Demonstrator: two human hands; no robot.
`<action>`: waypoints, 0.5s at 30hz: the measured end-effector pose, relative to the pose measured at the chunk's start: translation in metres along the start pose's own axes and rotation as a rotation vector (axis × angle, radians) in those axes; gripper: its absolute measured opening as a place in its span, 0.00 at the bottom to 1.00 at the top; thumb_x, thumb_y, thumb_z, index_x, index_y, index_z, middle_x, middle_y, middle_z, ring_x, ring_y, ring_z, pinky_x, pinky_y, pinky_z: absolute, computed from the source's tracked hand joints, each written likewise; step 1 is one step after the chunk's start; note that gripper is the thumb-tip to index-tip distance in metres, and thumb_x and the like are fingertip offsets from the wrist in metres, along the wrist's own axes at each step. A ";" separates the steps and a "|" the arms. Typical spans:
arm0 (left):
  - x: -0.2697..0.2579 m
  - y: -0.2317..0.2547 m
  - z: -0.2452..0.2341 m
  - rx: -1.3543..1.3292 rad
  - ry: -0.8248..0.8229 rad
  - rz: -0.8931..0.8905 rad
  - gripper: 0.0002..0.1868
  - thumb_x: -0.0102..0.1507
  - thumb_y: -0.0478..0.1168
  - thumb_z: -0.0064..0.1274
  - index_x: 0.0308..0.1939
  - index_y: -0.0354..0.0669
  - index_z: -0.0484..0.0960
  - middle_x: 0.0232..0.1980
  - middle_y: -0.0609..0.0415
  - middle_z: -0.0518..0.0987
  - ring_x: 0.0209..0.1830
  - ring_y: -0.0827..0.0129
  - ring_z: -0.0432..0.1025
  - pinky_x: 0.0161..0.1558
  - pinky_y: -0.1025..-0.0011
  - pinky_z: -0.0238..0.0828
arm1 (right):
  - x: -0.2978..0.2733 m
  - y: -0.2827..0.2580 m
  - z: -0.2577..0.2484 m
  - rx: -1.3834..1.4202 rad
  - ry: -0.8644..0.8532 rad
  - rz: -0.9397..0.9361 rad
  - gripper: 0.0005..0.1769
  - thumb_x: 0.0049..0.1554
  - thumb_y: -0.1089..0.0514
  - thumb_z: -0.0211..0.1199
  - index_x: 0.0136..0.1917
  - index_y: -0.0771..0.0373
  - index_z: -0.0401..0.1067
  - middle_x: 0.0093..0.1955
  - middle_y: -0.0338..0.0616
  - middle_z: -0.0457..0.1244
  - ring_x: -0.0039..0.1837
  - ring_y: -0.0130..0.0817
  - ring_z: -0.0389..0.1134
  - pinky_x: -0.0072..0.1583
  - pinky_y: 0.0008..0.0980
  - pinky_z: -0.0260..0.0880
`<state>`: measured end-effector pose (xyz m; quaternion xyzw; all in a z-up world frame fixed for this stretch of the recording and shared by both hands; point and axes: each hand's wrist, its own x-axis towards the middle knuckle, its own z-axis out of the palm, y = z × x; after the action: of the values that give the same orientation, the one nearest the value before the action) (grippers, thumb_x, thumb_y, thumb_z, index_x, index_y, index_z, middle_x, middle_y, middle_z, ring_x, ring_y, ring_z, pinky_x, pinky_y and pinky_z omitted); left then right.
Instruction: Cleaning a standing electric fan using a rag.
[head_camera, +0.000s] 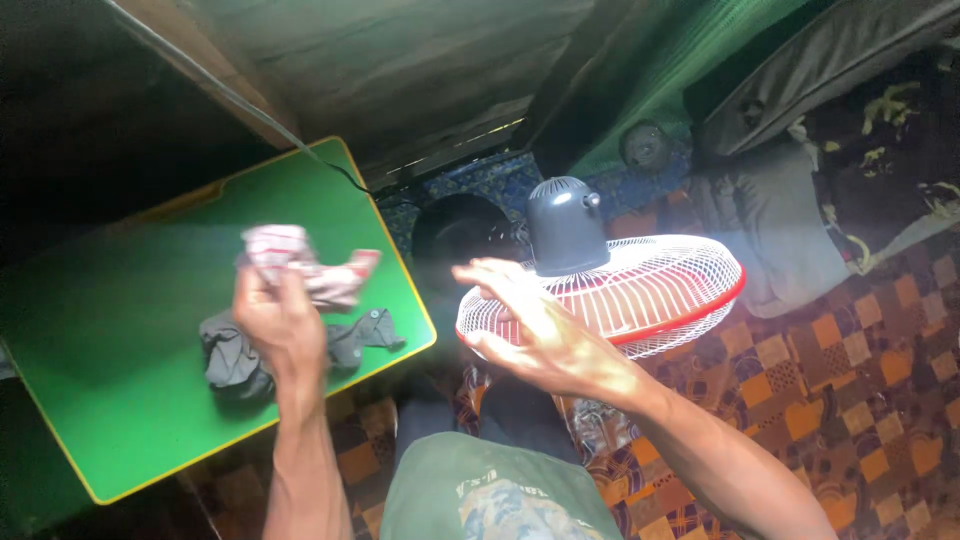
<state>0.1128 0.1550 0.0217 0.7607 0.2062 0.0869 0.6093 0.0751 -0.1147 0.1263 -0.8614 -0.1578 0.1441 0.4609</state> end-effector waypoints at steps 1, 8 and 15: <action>-0.007 0.004 0.007 -0.006 -0.003 0.005 0.07 0.67 0.32 0.45 0.44 0.32 0.77 0.41 0.50 0.79 0.38 0.67 0.72 0.42 0.69 0.71 | 0.012 -0.005 0.002 -0.006 0.006 -0.002 0.35 0.58 0.57 0.69 0.74 0.66 0.61 0.74 0.60 0.58 0.80 0.56 0.55 0.73 0.47 0.60; -0.041 0.081 0.034 -0.212 -0.504 0.041 0.21 0.70 0.41 0.54 0.63 0.31 0.76 0.60 0.43 0.79 0.58 0.65 0.73 0.60 0.67 0.70 | 0.083 0.029 -0.010 0.173 0.304 -0.099 0.27 0.54 0.71 0.57 0.67 0.67 0.67 0.62 0.50 0.68 0.64 0.37 0.71 0.65 0.32 0.72; -0.035 0.035 -0.016 0.030 -0.326 0.110 0.32 0.71 0.42 0.51 0.77 0.32 0.62 0.74 0.35 0.70 0.73 0.53 0.68 0.70 0.60 0.64 | 0.027 0.051 -0.214 -0.116 0.495 0.071 0.18 0.56 0.68 0.56 0.60 0.67 0.74 0.54 0.49 0.70 0.59 0.37 0.72 0.62 0.33 0.71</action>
<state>0.0823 0.1487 0.0630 0.7837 0.0639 -0.0075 0.6178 0.1905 -0.2908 0.1949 -0.9004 -0.0176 -0.0644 0.4298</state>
